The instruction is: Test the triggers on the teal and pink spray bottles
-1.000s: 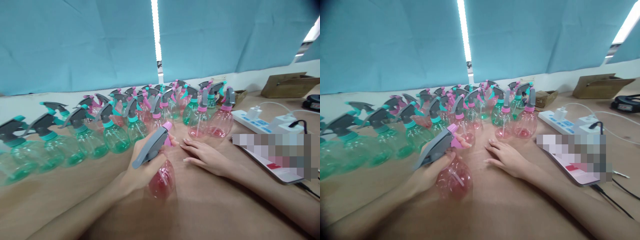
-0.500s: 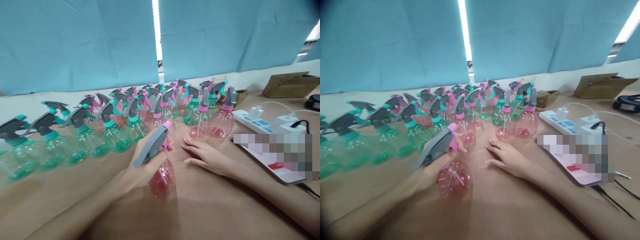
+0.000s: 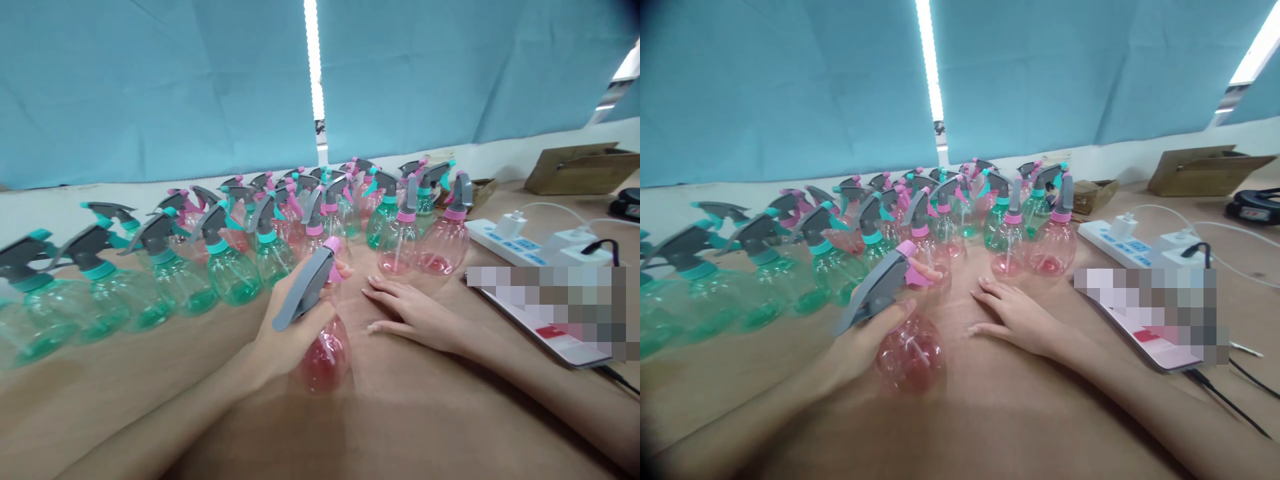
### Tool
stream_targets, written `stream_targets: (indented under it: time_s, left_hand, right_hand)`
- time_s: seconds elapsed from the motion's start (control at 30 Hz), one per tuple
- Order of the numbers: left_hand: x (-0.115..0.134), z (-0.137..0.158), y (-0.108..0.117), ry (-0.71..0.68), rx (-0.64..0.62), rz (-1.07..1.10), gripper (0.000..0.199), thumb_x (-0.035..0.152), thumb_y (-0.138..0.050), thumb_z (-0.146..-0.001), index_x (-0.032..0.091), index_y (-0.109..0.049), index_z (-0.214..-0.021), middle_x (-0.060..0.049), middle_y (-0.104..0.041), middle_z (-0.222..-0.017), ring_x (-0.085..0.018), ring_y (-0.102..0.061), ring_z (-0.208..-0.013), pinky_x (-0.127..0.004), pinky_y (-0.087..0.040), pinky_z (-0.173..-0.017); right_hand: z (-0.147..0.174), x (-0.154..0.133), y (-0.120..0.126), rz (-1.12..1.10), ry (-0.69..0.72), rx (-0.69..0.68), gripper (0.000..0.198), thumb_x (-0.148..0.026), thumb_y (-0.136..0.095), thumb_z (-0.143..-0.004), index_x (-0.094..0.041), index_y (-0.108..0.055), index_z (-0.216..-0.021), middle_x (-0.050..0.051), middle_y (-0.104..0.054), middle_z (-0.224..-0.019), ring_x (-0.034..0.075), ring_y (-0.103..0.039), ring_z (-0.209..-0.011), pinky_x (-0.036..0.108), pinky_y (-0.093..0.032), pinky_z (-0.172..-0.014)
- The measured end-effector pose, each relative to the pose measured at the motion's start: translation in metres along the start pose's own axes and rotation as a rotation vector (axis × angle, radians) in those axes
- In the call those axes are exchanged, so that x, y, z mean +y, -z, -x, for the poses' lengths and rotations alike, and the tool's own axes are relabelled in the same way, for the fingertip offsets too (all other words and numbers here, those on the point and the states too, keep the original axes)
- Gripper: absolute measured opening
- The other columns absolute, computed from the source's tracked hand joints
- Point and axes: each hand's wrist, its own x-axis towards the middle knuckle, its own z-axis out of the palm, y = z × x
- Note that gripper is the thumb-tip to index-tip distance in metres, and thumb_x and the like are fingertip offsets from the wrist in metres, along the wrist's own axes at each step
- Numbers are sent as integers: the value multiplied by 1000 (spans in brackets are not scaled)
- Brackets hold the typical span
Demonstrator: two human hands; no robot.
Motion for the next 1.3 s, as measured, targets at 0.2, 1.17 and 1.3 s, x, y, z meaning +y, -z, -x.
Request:
stream_targets:
  time_s: [0.2,1.17,1.3]
  left_hand:
    - [-4,0,-3,-38,-12,91,31,12,-51,-73,24,-63,-100,4,-55,-74,-11,-43,-54,-28,-39,-57]
    - [-6,0,-2,-29,-2,22,22,14,-51,-72,22,-60,-90,4,-49,-66,-13,-42,-55,-27,-36,-54]
    - [-4,-1,-2,-31,-18,-3,20,16,-50,-72,23,-61,-88,3,-54,-70,-13,-44,-55,-27,-39,-56]
  right_hand:
    - [-1,-2,1,-15,-25,-12,78,-67,-41,-87,-9,-47,-138,20,-40,-147,34,-32,-138,53,-30,-110]
    - [1,-2,1,-49,-34,6,75,-67,-43,-86,-14,-48,-139,18,-41,-147,34,-33,-138,53,-32,-109]
    - [1,-2,1,-46,-33,4,75,-67,-43,-86,-14,-48,-138,18,-42,-146,33,-33,-138,52,-31,-110]
